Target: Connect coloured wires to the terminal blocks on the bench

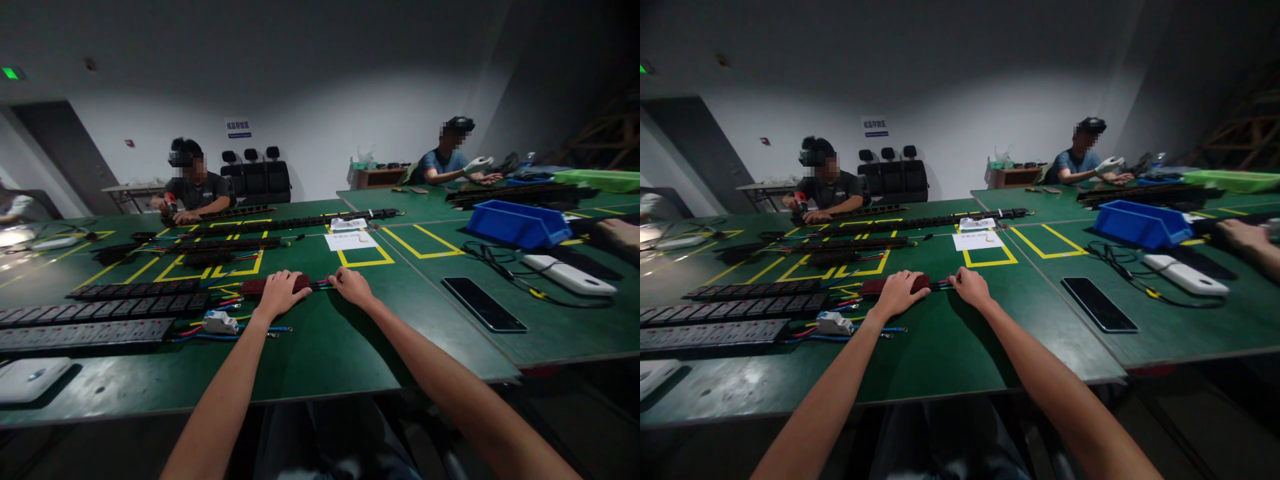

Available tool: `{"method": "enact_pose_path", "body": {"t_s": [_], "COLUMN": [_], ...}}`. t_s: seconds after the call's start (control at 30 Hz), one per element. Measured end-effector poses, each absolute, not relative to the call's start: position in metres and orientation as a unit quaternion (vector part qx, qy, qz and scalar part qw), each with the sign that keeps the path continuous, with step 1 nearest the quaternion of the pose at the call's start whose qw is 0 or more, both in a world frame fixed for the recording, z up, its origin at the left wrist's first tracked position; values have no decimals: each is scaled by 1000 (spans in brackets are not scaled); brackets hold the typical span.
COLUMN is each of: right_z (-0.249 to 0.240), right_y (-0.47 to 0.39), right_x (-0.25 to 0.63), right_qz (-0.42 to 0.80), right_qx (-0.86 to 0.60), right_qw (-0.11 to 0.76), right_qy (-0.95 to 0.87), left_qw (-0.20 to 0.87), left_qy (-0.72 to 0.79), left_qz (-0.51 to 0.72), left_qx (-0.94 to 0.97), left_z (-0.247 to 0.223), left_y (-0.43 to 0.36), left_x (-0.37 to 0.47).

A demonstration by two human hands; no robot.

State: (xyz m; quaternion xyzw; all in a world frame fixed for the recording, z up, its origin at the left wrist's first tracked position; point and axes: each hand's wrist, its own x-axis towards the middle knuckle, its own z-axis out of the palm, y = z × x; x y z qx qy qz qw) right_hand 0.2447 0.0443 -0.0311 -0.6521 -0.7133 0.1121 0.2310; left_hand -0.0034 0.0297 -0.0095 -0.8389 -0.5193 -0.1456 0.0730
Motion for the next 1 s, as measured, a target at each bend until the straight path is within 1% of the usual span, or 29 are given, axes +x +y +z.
{"method": "enact_pose_path", "body": {"t_s": [0.6,1.0], "right_z": [-28,-28], "right_y": [42,42], "right_x": [245,244], "right_qz": [114,109], "right_qx": [-653,-653], "right_qw": [223,222], "right_qy": [-715,-715], "left_qw": [58,66], "left_qy": [-523,-522], "left_qz": [-142,-142], "left_qx": [-839,-838], "left_z": [-8,-7], "left_y": [28,28], "left_x": [-3,-2]}}
